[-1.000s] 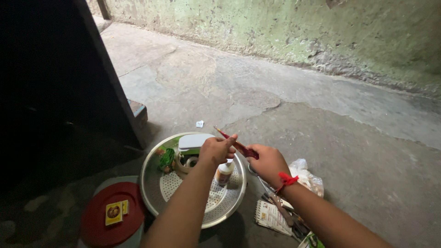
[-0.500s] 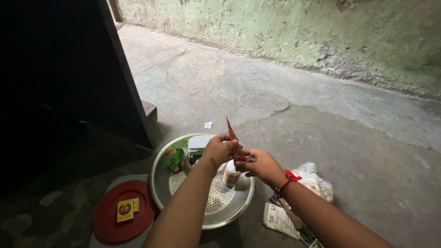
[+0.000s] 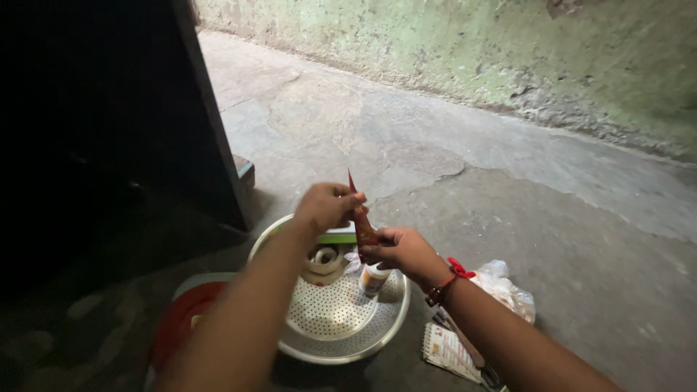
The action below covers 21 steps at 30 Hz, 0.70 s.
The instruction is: The person handles and moves several household items spread on a concrete floor, including opening a green sachet, picking up a white bottle, and manipulating a metal lock and a small notebook.
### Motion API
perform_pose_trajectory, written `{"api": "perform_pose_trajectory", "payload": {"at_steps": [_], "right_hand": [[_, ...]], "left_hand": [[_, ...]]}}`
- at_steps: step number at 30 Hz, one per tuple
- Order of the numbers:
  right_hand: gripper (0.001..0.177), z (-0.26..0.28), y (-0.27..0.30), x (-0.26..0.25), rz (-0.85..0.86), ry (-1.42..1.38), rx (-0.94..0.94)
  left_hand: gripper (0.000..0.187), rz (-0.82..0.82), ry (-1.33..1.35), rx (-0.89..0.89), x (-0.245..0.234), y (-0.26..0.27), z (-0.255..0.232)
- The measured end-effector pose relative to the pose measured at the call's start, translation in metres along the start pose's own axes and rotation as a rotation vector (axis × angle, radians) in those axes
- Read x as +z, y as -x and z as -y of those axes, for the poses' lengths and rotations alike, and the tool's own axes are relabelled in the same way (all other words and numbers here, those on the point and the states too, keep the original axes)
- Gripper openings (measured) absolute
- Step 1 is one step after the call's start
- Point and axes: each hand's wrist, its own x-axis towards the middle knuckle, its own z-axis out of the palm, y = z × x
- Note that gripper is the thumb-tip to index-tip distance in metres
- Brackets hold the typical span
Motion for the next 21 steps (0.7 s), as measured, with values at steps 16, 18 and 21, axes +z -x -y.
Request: {"api": "perform_pose_trajectory", "payload": {"at_steps": [16, 18, 21], "right_hand": [[0.031, -0.126, -0.031, 0.120, -0.184, -0.034, 0.171], [0.033, -0.137, -0.037, 0.132, -0.180, -0.098, 0.117], [0.035, -0.140, -0.043, 0.145, -0.210, 0.110, 0.042]], "left_hand": [[0.030, -0.071, -0.063, -0.192, -0.077, 0.012, 0.190], [0.028, -0.094, -0.222, -0.115, -0.080, 0.013, 0.195], [0.024, -0.257, -0.323, 0.002, -0.097, 0.022, 0.171]]}}
